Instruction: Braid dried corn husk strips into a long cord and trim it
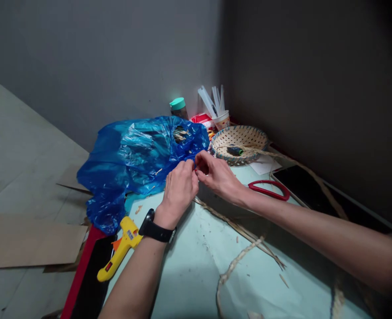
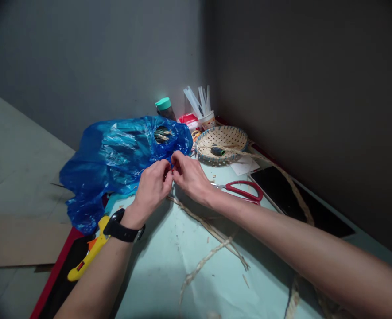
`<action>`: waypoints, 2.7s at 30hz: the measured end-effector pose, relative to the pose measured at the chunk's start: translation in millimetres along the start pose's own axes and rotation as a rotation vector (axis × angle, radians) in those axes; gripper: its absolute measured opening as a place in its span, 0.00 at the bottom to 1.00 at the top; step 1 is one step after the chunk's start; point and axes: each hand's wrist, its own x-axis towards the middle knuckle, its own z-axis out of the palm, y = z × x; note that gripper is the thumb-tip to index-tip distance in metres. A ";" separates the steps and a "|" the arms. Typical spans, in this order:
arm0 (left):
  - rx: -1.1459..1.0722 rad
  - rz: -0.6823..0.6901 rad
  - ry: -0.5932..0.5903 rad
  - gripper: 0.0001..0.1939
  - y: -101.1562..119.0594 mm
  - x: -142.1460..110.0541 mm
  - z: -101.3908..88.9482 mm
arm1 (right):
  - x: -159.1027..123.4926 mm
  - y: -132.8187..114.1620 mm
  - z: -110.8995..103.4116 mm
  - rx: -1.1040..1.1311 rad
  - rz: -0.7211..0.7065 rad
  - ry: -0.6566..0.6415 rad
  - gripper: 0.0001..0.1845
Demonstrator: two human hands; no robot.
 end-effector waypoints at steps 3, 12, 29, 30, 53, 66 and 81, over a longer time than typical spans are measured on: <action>-0.035 -0.007 -0.038 0.07 -2.3 -3.5 -2.9 | -3.8 -1.2 1.8 -0.107 -0.087 -0.036 0.10; -0.608 -0.272 -0.027 0.04 -7.9 -18.2 5.7 | -15.0 7.4 15.0 -0.169 -0.258 -0.090 0.08; -0.684 -0.359 0.004 0.07 -7.2 -21.5 3.1 | -10.8 11.1 14.5 -0.276 -0.162 -0.201 0.06; -0.678 -0.364 -0.002 0.07 -6.2 -21.7 2.1 | -11.5 11.6 15.6 -0.304 -0.170 -0.198 0.07; -1.072 -0.385 -0.204 0.04 -12.5 -26.8 9.7 | -17.6 14.6 9.6 -0.205 -0.352 -0.247 0.08; -1.177 -0.431 -0.110 0.03 -7.0 -28.5 30.1 | -13.2 20.6 13.6 -0.157 -0.291 -0.259 0.09; -0.767 -0.252 0.022 0.04 -7.2 -26.6 18.5 | -10.3 17.8 13.7 0.009 -0.159 -0.213 0.04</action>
